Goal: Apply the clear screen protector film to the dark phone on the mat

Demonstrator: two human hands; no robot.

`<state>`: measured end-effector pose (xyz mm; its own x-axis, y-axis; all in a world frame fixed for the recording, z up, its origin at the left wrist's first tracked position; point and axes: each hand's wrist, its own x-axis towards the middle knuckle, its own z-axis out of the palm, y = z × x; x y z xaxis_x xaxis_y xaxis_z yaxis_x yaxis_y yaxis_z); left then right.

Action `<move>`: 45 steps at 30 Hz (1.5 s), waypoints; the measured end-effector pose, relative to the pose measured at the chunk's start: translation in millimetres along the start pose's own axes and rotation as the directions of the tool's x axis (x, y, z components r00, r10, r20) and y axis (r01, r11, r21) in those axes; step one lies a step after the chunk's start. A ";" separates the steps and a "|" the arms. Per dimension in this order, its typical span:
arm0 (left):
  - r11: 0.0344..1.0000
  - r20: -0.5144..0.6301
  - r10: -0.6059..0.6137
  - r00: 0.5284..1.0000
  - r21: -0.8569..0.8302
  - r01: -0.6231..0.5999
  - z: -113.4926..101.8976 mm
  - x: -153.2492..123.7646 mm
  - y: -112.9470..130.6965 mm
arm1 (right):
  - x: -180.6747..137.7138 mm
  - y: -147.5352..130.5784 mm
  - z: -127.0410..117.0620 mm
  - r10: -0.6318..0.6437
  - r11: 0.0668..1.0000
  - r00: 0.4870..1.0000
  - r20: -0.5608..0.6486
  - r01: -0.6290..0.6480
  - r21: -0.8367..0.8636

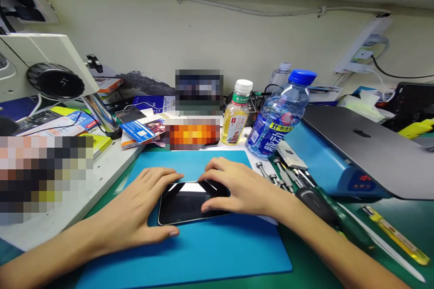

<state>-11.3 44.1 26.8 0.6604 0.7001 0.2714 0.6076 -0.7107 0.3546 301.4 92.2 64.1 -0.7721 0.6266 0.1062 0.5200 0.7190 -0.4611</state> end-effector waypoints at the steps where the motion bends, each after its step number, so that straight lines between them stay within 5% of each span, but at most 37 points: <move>1: 1.000 0.003 0.014 1.000 0.000 -0.014 -0.7 -0.2 0.4 | 2.2 3.3 1.4 -0.008 1.000 1.000 -0.001 0.008 0.009; 10: 0.929 0.051 0.352 0.934 0.105 -0.356 -0.4 2.0 -1.4 | -7.1 14.6 16.7 -0.055 0.998 0.998 -0.014 0.056 0.029; 26: 0.927 0.013 0.376 0.927 -0.014 -0.375 -0.4 3.3 -0.9 | -5.2 18.0 17.0 0.057 0.973 0.998 0.017 -0.059 0.222; 34: 0.918 0.139 0.396 0.908 -0.076 -0.389 -8.6 4.9 -3.6 | -2.6 29.6 8.8 0.058 0.936 0.997 0.041 -0.069 0.346; 40: 0.887 0.002 0.462 0.887 -0.020 -0.462 0.4 -4.9 7.3 | -4.8 27.7 5.1 0.084 0.930 0.996 0.042 -0.093 0.354; 45: 0.918 -0.023 0.397 0.917 0.017 -0.397 1.6 -2.2 7.4 | -3.3 23.4 5.9 0.106 0.926 0.994 0.039 -0.113 0.360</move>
<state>-7.5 37.2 27.4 0.8373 0.3616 0.4101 0.3032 -0.9312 0.2021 314.0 105.2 47.8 -0.7262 0.6871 0.0217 0.4374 0.4862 -0.7565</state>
